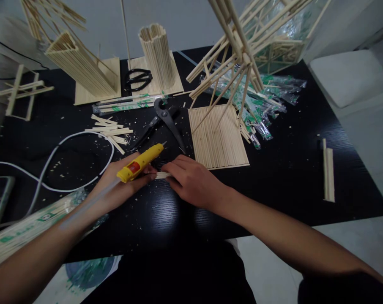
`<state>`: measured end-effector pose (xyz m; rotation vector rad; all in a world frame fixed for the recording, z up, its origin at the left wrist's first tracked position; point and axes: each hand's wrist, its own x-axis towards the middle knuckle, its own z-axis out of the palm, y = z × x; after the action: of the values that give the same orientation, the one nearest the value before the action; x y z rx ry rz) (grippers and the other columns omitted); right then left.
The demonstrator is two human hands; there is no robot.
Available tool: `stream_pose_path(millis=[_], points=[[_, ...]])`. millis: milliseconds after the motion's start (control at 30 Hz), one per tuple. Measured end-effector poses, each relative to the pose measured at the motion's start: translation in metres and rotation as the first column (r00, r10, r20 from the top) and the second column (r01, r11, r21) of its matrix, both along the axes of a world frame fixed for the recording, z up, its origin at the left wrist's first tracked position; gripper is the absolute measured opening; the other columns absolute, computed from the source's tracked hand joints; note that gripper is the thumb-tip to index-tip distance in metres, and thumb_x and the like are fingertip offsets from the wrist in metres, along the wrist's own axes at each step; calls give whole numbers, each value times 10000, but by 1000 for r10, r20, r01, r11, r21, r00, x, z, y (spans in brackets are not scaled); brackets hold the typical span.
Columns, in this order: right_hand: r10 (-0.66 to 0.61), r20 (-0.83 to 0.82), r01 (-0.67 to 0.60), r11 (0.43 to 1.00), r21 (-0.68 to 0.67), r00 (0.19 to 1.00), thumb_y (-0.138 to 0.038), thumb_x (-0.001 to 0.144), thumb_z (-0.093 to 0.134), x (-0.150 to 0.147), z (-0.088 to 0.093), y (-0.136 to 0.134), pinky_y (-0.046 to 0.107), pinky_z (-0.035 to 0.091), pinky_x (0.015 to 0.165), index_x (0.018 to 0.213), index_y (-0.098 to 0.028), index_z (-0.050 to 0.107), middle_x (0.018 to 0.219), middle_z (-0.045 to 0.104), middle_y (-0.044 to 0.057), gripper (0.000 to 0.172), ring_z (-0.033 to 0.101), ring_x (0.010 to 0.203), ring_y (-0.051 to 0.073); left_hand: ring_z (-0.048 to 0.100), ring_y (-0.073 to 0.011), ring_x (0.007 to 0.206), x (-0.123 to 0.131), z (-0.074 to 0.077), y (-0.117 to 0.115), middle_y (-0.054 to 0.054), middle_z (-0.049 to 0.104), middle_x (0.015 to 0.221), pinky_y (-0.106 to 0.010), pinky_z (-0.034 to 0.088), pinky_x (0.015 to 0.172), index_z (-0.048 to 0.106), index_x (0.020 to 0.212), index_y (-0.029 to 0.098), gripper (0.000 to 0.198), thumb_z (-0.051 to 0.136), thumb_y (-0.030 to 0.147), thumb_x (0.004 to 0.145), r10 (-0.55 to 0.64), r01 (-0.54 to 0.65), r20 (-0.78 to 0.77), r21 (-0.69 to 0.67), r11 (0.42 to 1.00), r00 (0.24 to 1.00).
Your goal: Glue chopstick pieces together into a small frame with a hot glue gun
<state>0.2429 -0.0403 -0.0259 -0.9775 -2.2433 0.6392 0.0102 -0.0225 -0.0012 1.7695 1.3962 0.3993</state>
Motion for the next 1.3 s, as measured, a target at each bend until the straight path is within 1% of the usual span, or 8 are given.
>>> stream_pose_path(millis=[167, 333, 600, 700, 867, 1033, 1233, 1300], points=[[-32, -12, 31, 999, -38, 999, -81, 964, 618, -2, -1, -1, 359, 588, 852, 1087, -147, 674, 995, 748, 89, 151, 688, 937, 208, 746, -185, 862, 1, 1, 0, 19, 765, 923, -301, 567, 780, 631, 899, 224, 106, 712, 283, 869, -2, 2, -4, 2, 1000, 1000], [-43, -11, 43, 998, -52, 999, -89, 969, 613, -3, -1, -1, 335, 578, 822, 1059, -167, 679, 977, 747, 71, 136, 690, 906, 192, 743, -184, 853, 1, 1, 0, 25, 761, 915, -304, 555, 764, 592, 853, 225, 138, 714, 288, 864, 8, -8, 0, -5, 1000, 1000], [-49, -4, 49, 998, -50, 999, -86, 964, 618, -4, 1, -2, 333, 582, 807, 1050, -154, 690, 967, 742, 81, 131, 693, 891, 194, 732, -185, 846, 1, 0, -1, 25, 744, 896, -297, 545, 749, 605, 865, 218, 124, 707, 290, 869, 4, -4, -2, 7, 1000, 1000], [-38, -7, 38, 998, -50, 999, -101, 980, 609, -4, 1, -2, 348, 594, 833, 1026, -145, 707, 965, 745, 89, 117, 694, 903, 198, 728, -176, 833, 1, 1, -1, 29, 740, 895, -289, 540, 741, 614, 876, 219, 111, 705, 281, 873, -3, 3, -13, 8, 1000, 1000], [11, -22, -12, 1000, -16, 1000, -120, 1013, 573, -3, -1, 0, 394, 611, 914, 996, -150, 751, 1006, 770, 106, 181, 699, 969, 214, 731, -181, 822, 2, 0, -1, 23, 744, 895, -290, 546, 735, 618, 880, 219, 129, 716, 302, 866, 16, -16, -18, -4, 1000, 1000], [30, -23, -29, 999, 27, 999, -103, 996, 595, -2, -1, 1, 402, 623, 918, 1005, -153, 767, 1033, 770, 108, 180, 701, 987, 222, 730, -181, 822, 2, 0, -1, 30, 738, 876, -281, 542, 724, 606, 864, 221, 132, 707, 305, 870, 10, -9, -34, 8, 1000, 999], [50, 39, -52, 997, 57, 998, -96, 1012, 569, -3, 2, -1, 395, 616, 930, 1003, -118, 764, 1031, 757, 120, 197, 687, 980, 217, 731, -171, 816, 0, 0, 1, 36, 749, 887, -282, 546, 741, 606, 851, 222, 134, 725, 282, 858, 7, -7, -23, -4, 1000, 1000], [52, 55, -56, 996, 69, 997, -97, 1020, 557, -3, 3, -1, 392, 614, 924, 986, -120, 763, 1020, 757, 117, 210, 682, 970, 216, 730, -170, 810, -3, -2, 3, 30, 751, 893, -290, 561, 762, 624, 865, 224, 143, 746, 295, 845, 6, -5, 21, -25, 1000, 1000]])
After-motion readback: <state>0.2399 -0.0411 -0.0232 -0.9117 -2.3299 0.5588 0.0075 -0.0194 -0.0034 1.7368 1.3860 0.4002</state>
